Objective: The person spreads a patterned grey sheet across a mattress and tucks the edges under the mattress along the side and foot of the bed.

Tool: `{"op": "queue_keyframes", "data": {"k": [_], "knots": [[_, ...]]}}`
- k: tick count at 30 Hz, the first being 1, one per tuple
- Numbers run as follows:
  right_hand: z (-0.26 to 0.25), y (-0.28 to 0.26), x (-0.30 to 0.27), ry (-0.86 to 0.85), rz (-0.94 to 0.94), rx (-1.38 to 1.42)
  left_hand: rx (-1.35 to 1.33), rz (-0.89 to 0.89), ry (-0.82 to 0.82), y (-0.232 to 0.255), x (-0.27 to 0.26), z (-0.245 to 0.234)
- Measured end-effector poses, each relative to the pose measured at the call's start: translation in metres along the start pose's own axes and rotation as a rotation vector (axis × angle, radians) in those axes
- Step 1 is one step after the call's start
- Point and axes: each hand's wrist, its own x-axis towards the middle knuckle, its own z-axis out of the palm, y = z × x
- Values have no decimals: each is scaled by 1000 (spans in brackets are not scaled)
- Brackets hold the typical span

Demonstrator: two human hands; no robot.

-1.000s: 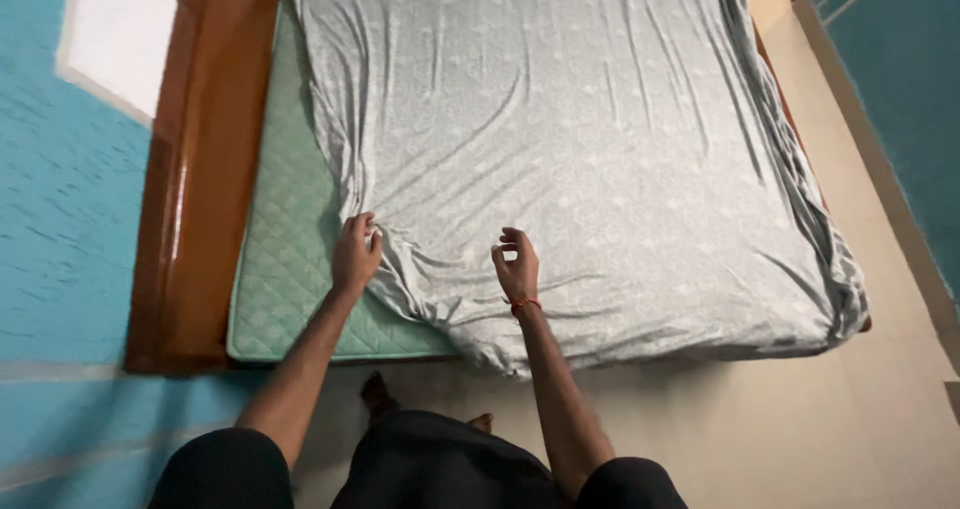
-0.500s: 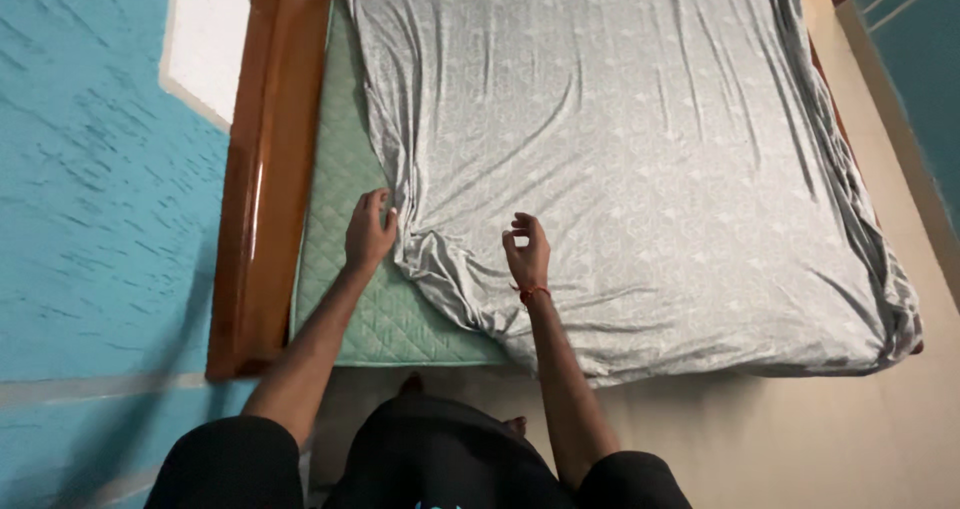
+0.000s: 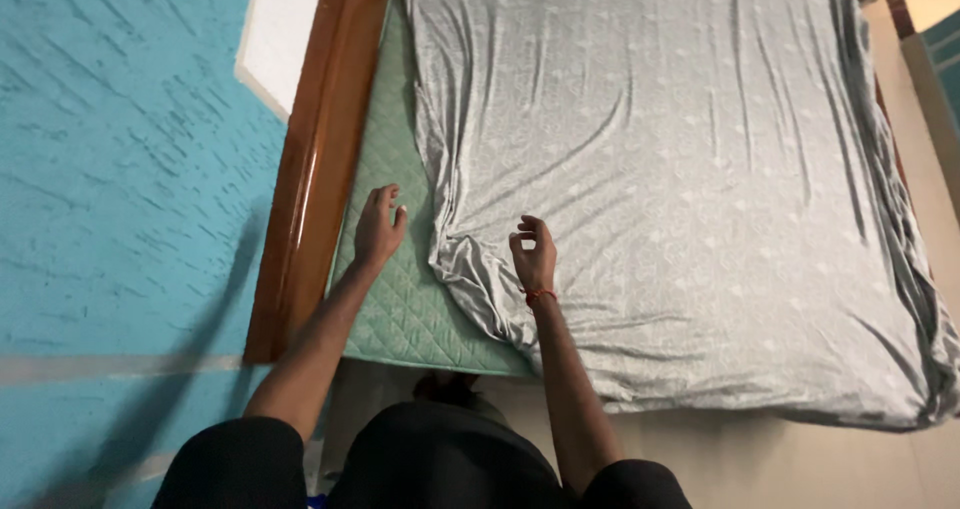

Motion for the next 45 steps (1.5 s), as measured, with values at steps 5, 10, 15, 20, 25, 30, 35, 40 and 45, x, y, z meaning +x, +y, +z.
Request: {"op": "queue_keyframes", "data": {"k": [5,10,15,20,25,30,35,40,45], "knots": [[14,1,12,-52,5,51,17,-35,17,-7,3,1],[31,8,35,-89,26,69,43,-47,29,-22,10,6],[39,18,63,-104,-16,67,72,-73,65,-37,25,19],[42,20,79,-115,14,71,72,-69,87,-36,41,28],[41,20,94,-126,-24,5,25,-81,58,-23,59,31],[53,18,101,-143,13,59,9,-76,44,-27,74,31],[75,25,113,-114,3,4,-21,-95,18,-52,90,34],[95,21,122,-82,44,-6,-12,-109,-27,-77,110,34],[118,7,136,-39,61,-14,-40,-20,-60,-106,143,35]]}}
